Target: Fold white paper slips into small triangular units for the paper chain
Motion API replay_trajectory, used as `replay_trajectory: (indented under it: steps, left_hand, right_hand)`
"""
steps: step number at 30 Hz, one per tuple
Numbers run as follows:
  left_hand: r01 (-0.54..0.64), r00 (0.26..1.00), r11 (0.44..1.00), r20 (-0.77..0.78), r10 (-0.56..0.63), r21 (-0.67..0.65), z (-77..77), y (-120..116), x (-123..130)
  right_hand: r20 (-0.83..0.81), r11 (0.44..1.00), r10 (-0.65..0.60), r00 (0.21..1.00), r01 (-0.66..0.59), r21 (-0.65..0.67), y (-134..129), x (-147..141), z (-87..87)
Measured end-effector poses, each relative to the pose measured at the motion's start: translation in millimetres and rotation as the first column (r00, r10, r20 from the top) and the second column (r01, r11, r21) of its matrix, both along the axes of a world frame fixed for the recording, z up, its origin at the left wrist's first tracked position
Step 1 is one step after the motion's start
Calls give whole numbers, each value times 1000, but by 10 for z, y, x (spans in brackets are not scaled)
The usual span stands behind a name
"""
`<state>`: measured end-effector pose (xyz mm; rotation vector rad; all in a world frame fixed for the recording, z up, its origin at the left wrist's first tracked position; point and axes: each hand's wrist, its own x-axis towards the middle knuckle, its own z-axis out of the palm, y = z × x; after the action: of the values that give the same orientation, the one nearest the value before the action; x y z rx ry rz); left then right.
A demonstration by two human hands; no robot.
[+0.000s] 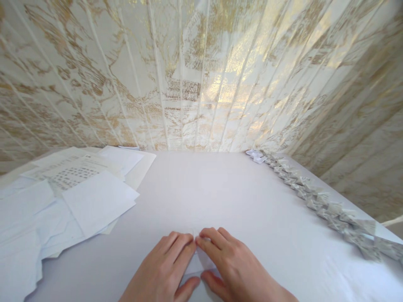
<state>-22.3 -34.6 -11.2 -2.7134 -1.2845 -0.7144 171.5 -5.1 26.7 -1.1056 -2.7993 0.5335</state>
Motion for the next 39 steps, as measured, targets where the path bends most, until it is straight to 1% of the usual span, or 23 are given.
replay_trajectory:
  steps: [3,5,7,10,14,17,21,25,30,33,36,39]
  left_hand:
    - [-6,1000,998,-4,5,-65,3,10,27]
    - [-6,999,999,-33,4,-54,8,17,45]
    - [-8,998,1000,-62,7,-12,16,20,59]
    - [-1,995,1000,-103,4,30,45,16,62]
    - [30,990,1000,-140,-30,-2,113,11,21]
    - [54,986,998,-157,-56,-14,130,9,-17]
    - [37,985,999,-170,-39,-17,69,17,-39]
    - [42,989,998,-141,-36,40,9,34,-32]
    - [61,985,997,-163,-54,40,57,49,-21]
    - [78,989,996,-133,-72,37,72,58,-25]
    - [93,991,995,-102,-90,23,28,59,-50]
    - [93,992,995,-84,-90,31,-60,52,-93]
  right_hand:
    - [-1,996,-13,1000,13,89,-25,-31,-52]
    - [-6,989,-23,1000,23,144,-38,-46,-71]
    - [10,984,-31,999,29,176,-46,-55,-67]
    - [47,980,-21,999,11,198,-48,-50,-29]
    - [79,979,22,997,-38,199,-43,-30,15]
    - [116,973,45,992,-70,220,-36,-27,4]
    - [118,953,64,991,-95,287,-26,-37,-52]
    - [106,931,64,992,-97,352,-19,-35,-95]
    - [66,943,63,996,-81,324,-7,-24,-87]
    - [45,937,65,997,-77,341,-12,-25,-91]
    - [35,934,33,999,-43,354,-21,-27,-129]
    - [23,923,4,1000,-13,386,-12,-18,-185]
